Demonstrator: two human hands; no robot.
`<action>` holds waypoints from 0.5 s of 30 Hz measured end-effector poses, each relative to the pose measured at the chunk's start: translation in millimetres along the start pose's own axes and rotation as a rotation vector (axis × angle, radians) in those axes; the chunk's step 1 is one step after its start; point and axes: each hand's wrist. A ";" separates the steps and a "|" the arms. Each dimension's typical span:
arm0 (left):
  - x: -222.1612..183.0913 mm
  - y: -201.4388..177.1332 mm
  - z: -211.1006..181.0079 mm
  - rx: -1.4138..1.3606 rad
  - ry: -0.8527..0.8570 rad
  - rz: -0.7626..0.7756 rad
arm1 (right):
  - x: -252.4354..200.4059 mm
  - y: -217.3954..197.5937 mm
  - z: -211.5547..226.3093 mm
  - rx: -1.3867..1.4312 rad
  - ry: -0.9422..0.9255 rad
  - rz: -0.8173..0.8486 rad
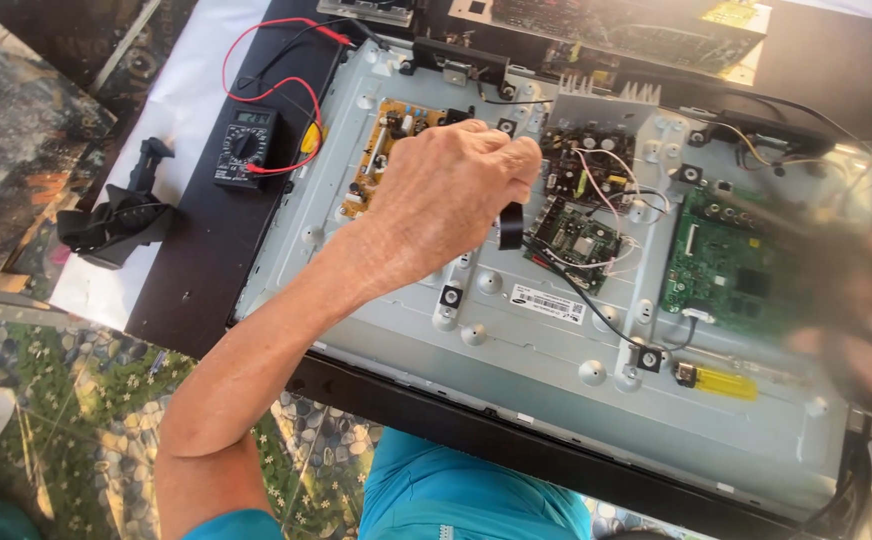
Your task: Connecting internal wiring, speakers, and circuit board connectors inside a flat-screen television, including securing wires with electrical tape.
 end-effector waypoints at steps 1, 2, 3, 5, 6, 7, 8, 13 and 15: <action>0.6 -1.8 -0.3 0.043 0.004 0.007 | -41.5 41.4 15.4 0.016 0.014 -0.004; -0.3 -0.9 0.8 0.038 0.008 0.008 | -47.9 50.0 25.1 0.017 0.016 -0.010; -1.5 0.0 2.1 0.080 0.050 -0.042 | -54.1 59.0 34.8 -0.228 -0.294 0.065; -3.8 1.4 2.7 0.118 0.091 -0.091 | -69.9 78.1 58.8 -0.475 -0.598 0.146; -4.1 1.3 2.5 0.125 0.101 -0.116 | -79.4 88.4 73.2 -0.745 -0.549 0.091; -4.5 1.1 2.4 0.132 0.111 -0.140 | -89.0 99.0 87.7 -1.007 -0.491 0.028; -4.4 0.8 1.9 0.129 0.114 -0.140 | -82.4 96.9 79.8 -1.006 -0.488 0.025; -6.0 2.5 0.9 0.168 0.161 -0.217 | -66.5 98.9 65.5 -1.122 -0.850 0.024; -6.4 1.9 -1.0 0.165 0.166 -0.228 | -67.4 104.5 65.5 -1.114 -0.881 0.034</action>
Point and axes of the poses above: each hand's wrist, its own x-axis towards the middle knuckle, its own y-axis out of the palm, z = x × y, and after that the axes turned 14 degrees about -z, right-handed
